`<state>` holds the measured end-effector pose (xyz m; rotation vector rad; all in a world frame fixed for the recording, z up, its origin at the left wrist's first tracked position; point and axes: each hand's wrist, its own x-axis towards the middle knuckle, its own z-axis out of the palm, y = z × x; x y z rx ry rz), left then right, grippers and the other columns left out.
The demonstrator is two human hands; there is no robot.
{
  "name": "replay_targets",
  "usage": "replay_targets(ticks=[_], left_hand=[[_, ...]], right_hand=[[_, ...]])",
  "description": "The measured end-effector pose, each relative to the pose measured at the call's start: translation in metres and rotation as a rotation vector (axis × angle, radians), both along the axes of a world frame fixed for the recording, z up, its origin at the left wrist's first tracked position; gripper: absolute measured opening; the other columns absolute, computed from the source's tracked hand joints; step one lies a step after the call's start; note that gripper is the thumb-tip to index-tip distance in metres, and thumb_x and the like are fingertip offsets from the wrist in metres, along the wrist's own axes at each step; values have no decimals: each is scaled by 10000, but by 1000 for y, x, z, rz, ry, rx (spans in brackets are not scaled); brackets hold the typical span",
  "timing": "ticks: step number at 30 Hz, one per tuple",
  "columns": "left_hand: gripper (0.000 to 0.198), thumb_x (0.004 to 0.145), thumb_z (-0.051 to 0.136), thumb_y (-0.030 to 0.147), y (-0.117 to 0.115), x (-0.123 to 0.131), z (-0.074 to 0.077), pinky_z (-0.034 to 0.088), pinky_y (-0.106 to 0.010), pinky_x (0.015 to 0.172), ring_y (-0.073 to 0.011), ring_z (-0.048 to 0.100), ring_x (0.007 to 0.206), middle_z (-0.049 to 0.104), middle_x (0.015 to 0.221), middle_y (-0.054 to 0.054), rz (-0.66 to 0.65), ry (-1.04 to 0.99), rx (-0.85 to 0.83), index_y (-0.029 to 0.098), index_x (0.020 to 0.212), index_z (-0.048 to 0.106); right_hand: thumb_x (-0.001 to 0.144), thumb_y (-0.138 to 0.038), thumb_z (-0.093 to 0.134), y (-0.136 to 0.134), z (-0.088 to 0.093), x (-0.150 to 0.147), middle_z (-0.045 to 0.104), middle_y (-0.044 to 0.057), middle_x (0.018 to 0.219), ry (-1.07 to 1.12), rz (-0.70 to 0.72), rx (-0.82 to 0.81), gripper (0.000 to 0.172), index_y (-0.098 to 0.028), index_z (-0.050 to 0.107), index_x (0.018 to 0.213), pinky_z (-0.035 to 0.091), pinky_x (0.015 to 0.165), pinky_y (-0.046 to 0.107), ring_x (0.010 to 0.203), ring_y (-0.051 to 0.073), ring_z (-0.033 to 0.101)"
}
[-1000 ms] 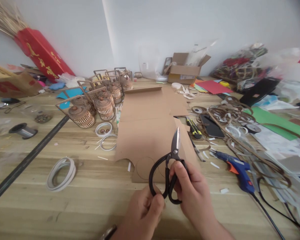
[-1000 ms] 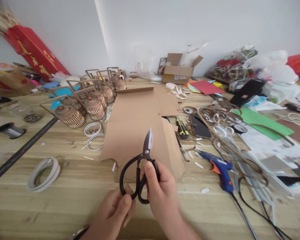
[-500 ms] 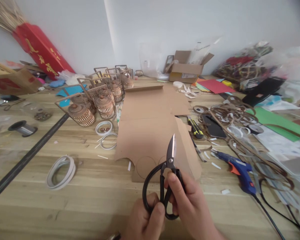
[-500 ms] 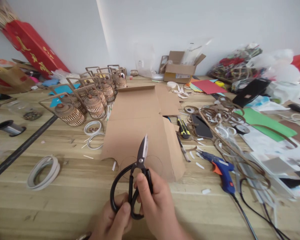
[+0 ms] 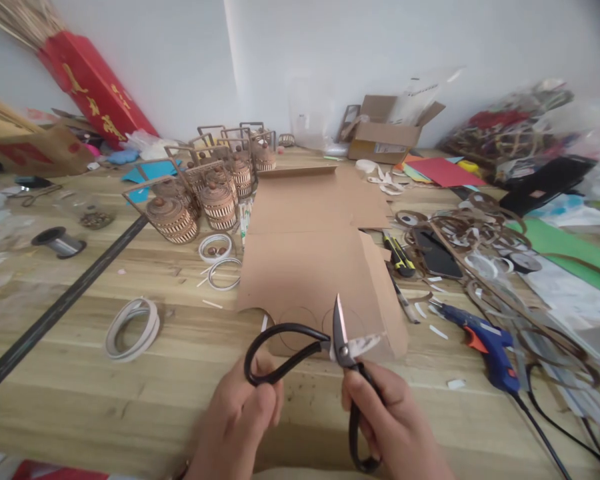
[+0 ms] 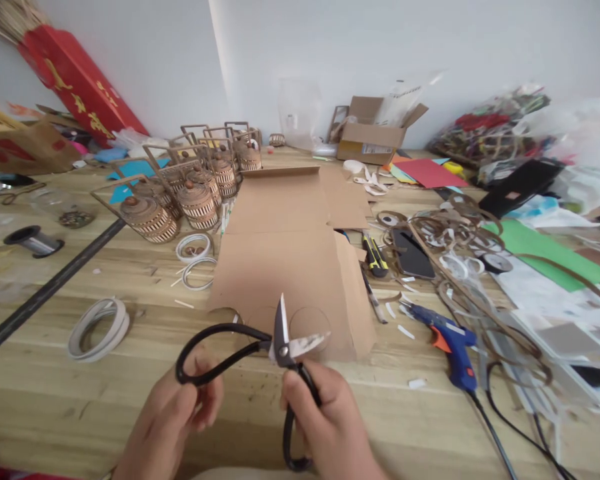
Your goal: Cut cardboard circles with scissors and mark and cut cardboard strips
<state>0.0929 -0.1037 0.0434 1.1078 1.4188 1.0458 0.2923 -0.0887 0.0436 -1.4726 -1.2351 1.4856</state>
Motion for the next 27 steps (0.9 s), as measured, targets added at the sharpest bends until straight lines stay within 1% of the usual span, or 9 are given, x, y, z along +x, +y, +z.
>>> replay_targets(ticks=[1,3,6,9,14,17,20,25,27], left_hand=[[525,795,637,711,6,-4,4,379,-223,460,-116,461,497,543,587,24,-20,-62,-44,190,854,628],[635,700,753,687,19,-10,14,336,-196,414,-81,445,451,615,697,18,-153,-182,-145,179,1062,636],[583,719,745,670,33,-11,27,334,-182,402,-66,479,418,638,716,8,-365,-257,-322,159,984,654],[505,730,746,650,34,-3,29,359,-180,425,-78,519,433,627,645,12,-470,-290,-382,167,807,621],[530,733,749,670,19,14,17,456,-224,543,-105,558,513,630,624,-11,-419,-416,-370,163,690,601],[504,765,750,637,12,18,11,436,-218,545,-94,534,506,624,609,-7,-353,-437,-361,156,703,614],[515,750,762,647,9,21,9,413,-212,527,-90,517,494,610,591,2,-347,-458,-363,157,720,609],[525,790,715,671,10,29,12,424,-206,529,-84,520,491,597,589,14,-378,-438,-303,164,761,582],[535,803,684,694,10,30,12,427,-198,501,-81,517,469,600,595,22,-387,-400,-280,169,852,590]], right_hand=[[829,-780,565,5,3,3,340,-79,456,-15,6,0,606,-210,526,629,213,366,197,386,67,260],[840,-756,575,14,7,10,336,-80,462,-54,45,28,590,-207,540,628,195,368,204,388,68,258],[880,-736,535,26,11,19,353,-63,469,-119,169,165,586,-206,584,635,219,376,215,412,91,306],[925,-685,505,32,16,21,379,-50,486,-185,273,304,559,-210,588,642,291,414,218,455,110,353],[987,-618,427,29,26,15,414,-40,517,-160,353,373,523,-228,512,648,387,494,228,490,127,383],[1003,-563,427,23,26,11,465,-22,568,-178,329,399,487,-226,530,667,382,495,224,517,130,390],[997,-558,451,16,22,9,467,-23,560,-164,293,390,481,-224,522,658,369,478,222,506,125,391],[958,-696,453,8,13,10,388,-58,490,-80,207,180,551,-221,537,691,281,382,203,415,96,344],[917,-756,475,7,10,11,411,-58,490,34,236,115,586,-213,556,712,291,376,192,402,89,362]])
